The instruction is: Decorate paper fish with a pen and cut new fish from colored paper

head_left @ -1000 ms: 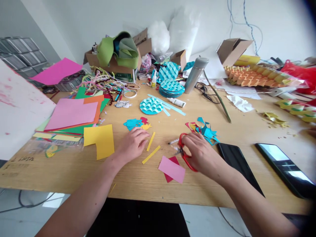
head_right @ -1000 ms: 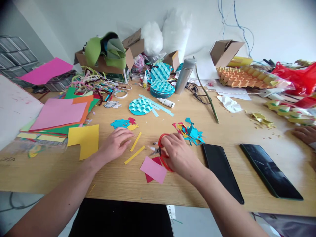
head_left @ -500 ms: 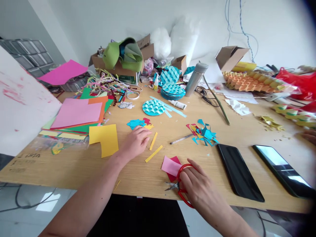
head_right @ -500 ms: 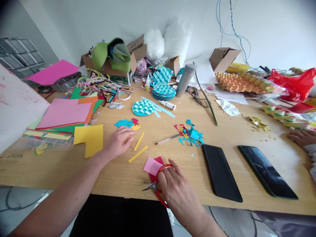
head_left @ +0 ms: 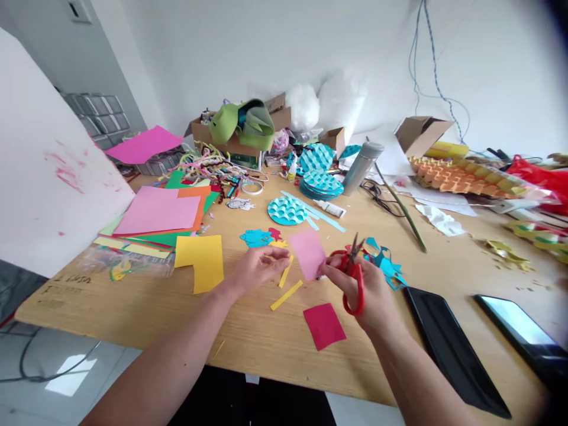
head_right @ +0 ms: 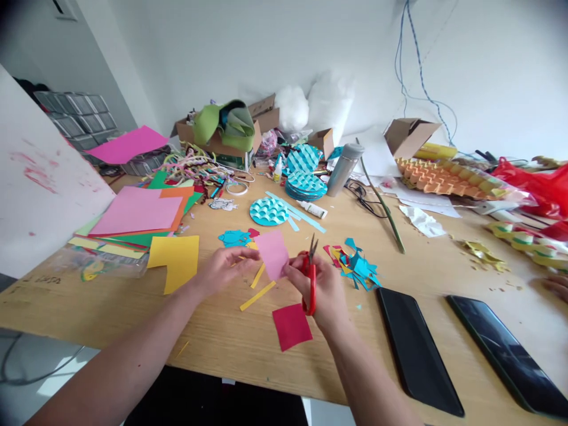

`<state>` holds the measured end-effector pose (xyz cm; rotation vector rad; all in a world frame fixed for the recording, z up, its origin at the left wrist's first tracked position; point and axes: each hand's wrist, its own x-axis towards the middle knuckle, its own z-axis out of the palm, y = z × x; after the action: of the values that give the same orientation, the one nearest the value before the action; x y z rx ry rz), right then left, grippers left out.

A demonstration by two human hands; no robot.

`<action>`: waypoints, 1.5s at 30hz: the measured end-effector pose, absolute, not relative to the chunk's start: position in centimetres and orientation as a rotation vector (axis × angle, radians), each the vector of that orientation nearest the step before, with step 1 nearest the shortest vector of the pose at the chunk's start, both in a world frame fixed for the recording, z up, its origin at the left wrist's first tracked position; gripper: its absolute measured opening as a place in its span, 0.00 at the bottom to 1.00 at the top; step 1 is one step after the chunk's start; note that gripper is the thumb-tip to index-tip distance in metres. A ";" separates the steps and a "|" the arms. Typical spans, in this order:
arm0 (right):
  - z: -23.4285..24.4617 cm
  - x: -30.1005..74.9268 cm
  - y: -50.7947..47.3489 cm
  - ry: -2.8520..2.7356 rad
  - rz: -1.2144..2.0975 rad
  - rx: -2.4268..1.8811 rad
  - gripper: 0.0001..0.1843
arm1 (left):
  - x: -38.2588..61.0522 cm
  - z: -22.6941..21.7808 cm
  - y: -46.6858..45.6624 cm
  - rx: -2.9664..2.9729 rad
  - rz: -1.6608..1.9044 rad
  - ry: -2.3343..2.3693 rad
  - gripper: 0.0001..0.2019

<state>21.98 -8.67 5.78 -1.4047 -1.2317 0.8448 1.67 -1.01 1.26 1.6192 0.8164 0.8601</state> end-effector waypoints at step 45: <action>3.2 17.6 -4.6 -1.330 1.208 -1.243 0.18 | 1.0 2.7 -0.9 0.954 1.035 0.795 0.15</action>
<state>17.57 -4.56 3.16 -1.2432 -1.3299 1.2078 0.97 -0.87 2.72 0.9539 0.7945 1.0352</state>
